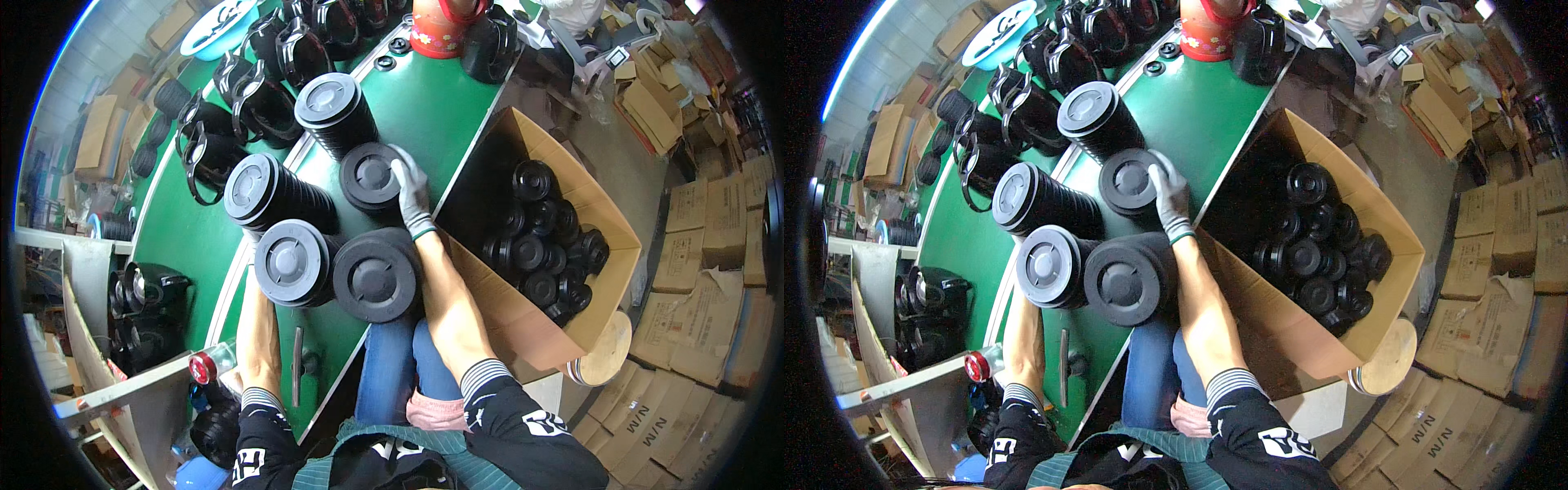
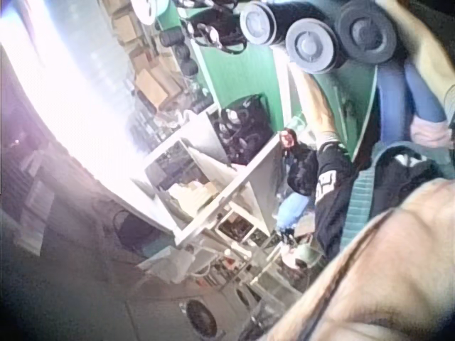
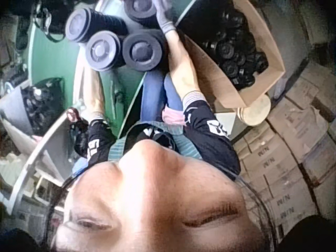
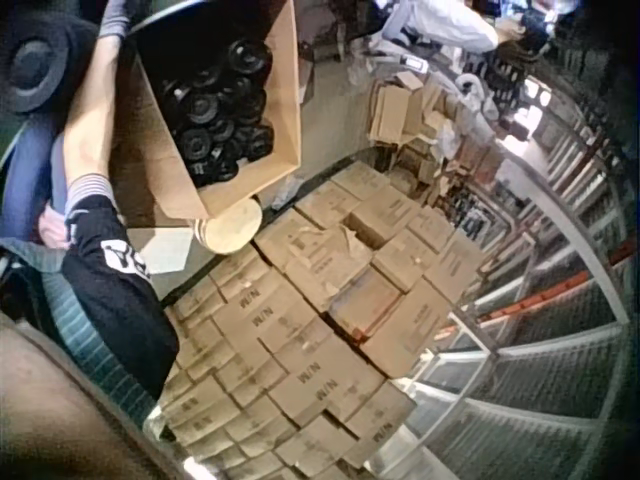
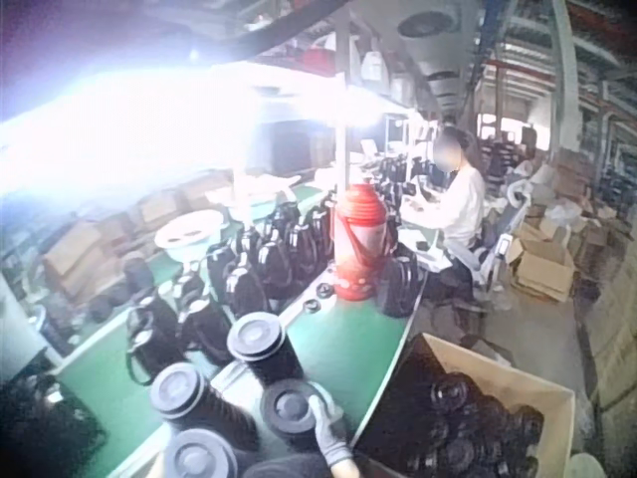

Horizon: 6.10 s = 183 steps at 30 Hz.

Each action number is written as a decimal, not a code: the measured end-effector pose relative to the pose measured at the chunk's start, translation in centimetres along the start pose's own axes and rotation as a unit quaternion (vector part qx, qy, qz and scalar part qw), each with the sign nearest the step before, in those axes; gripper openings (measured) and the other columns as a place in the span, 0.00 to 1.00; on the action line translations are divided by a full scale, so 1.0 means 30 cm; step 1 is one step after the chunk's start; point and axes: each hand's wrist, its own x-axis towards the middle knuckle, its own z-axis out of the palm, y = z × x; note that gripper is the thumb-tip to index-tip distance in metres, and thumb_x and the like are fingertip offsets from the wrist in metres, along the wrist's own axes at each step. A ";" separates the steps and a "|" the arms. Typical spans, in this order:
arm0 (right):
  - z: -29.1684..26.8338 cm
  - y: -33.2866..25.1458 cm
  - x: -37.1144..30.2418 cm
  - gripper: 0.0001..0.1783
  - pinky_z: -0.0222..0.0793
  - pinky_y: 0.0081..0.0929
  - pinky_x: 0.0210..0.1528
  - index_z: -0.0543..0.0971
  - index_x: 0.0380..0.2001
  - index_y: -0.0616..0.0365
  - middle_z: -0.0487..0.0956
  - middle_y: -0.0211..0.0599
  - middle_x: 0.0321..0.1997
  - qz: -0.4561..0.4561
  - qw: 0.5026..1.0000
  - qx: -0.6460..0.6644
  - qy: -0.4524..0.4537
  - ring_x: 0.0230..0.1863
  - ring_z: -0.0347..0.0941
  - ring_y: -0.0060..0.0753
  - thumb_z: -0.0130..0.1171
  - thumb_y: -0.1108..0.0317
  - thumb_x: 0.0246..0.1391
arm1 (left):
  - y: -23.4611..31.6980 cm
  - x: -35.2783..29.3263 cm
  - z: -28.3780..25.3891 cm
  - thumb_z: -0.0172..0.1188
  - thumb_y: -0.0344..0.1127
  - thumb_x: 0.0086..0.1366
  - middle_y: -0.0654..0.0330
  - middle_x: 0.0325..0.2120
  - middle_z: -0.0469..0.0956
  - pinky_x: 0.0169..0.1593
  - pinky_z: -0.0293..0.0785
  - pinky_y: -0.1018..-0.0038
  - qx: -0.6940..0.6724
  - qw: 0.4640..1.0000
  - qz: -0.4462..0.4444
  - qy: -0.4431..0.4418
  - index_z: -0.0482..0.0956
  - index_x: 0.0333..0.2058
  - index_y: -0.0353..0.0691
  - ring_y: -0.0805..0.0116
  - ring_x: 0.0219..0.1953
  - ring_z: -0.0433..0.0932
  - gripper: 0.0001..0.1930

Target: The person sits on the floor and repeatedly picks up black plastic containers, places lids on them, and uses a metal rod to press the lids into place. The person then places the assembled containers into a cardboard box.

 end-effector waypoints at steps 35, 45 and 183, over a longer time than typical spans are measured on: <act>0.219 0.152 0.411 0.27 0.59 0.40 0.77 0.70 0.73 0.57 0.75 0.38 0.72 -0.011 0.977 -0.048 -0.207 0.71 0.68 0.39 0.40 0.57 0.80 | 0.036 -0.186 -0.213 0.43 0.63 0.80 0.51 0.67 0.77 0.72 0.68 0.56 0.511 0.823 0.243 -0.045 0.74 0.69 0.41 0.52 0.67 0.75 0.35; 0.168 0.069 0.187 0.20 0.69 0.35 0.72 0.77 0.65 0.56 0.81 0.45 0.66 -0.095 0.963 -0.107 -0.226 0.66 0.77 0.41 0.47 0.64 0.77 | -0.014 -0.109 -0.293 0.44 0.62 0.80 0.51 0.66 0.77 0.72 0.68 0.57 0.533 0.809 0.239 -0.069 0.74 0.69 0.40 0.53 0.66 0.75 0.35; 0.101 -0.536 -0.125 0.16 0.73 0.51 0.55 0.84 0.45 0.50 0.80 0.31 0.37 -0.629 0.685 -0.263 -0.258 0.43 0.79 0.39 0.57 0.58 0.57 | 0.094 -0.192 -0.134 0.65 0.40 0.68 0.54 0.45 0.84 0.58 0.73 0.63 0.676 0.623 0.327 -0.220 0.84 0.44 0.42 0.54 0.49 0.79 0.11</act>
